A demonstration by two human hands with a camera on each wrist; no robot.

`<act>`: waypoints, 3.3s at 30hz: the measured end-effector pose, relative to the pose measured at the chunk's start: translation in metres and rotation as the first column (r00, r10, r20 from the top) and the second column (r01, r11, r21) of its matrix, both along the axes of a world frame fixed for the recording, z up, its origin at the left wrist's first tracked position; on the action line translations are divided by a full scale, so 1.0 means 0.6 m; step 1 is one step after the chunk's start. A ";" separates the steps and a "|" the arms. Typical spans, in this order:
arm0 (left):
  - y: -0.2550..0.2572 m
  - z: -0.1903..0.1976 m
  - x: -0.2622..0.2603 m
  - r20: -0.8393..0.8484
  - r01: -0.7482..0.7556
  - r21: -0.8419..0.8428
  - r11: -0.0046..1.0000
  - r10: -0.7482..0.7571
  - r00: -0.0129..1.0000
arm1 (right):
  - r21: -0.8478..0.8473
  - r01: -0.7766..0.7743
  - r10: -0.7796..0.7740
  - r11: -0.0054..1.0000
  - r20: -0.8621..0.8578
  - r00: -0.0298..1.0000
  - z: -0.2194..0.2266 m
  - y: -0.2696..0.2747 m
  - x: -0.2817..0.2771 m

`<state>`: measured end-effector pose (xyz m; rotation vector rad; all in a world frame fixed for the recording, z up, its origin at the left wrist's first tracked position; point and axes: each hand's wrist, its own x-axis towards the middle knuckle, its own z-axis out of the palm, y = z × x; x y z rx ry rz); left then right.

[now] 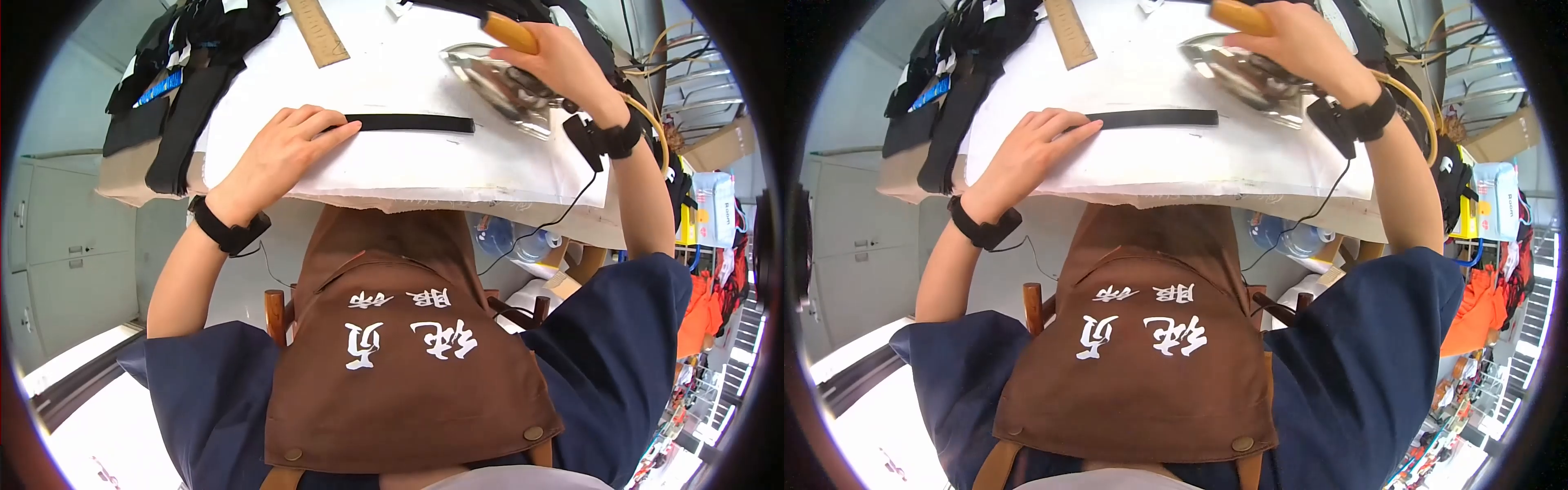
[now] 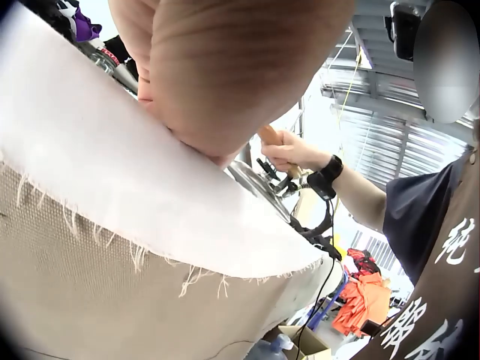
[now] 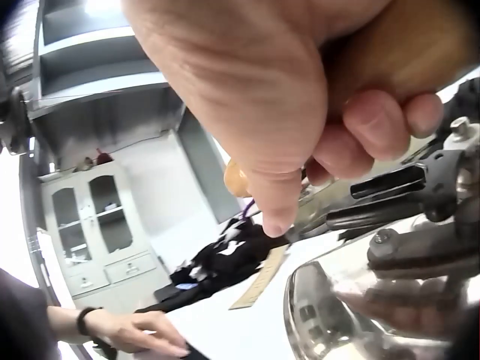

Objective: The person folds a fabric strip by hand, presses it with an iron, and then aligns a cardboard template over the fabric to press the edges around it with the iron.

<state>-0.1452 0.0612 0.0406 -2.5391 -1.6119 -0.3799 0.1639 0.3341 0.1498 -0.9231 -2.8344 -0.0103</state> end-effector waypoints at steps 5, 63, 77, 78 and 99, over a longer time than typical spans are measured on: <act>0.000 0.000 -0.003 0.049 0.011 0.017 1.000 -0.011 0.999 | -0.019 -0.177 0.178 0.984 0.065 0.982 0.005 -0.126 -0.094; -0.040 -0.047 -0.014 0.522 -0.243 0.145 0.959 0.135 0.842 | 0.052 -0.093 0.086 0.994 0.131 0.988 0.024 -0.138 -0.165; -0.228 0.005 -0.028 0.945 -0.418 -0.104 0.902 0.221 0.241 | -0.196 -0.224 0.270 0.954 0.251 0.930 -0.028 -0.170 -0.268; -0.234 0.013 -0.028 0.981 -0.249 -0.177 0.952 0.192 0.036 | -0.237 -0.237 0.293 0.942 0.238 0.926 -0.027 -0.169 -0.273; -0.258 0.001 -0.042 0.925 0.004 -0.359 0.933 0.356 -0.134 | -0.297 -0.225 0.283 0.928 0.169 0.944 -0.013 -0.175 -0.264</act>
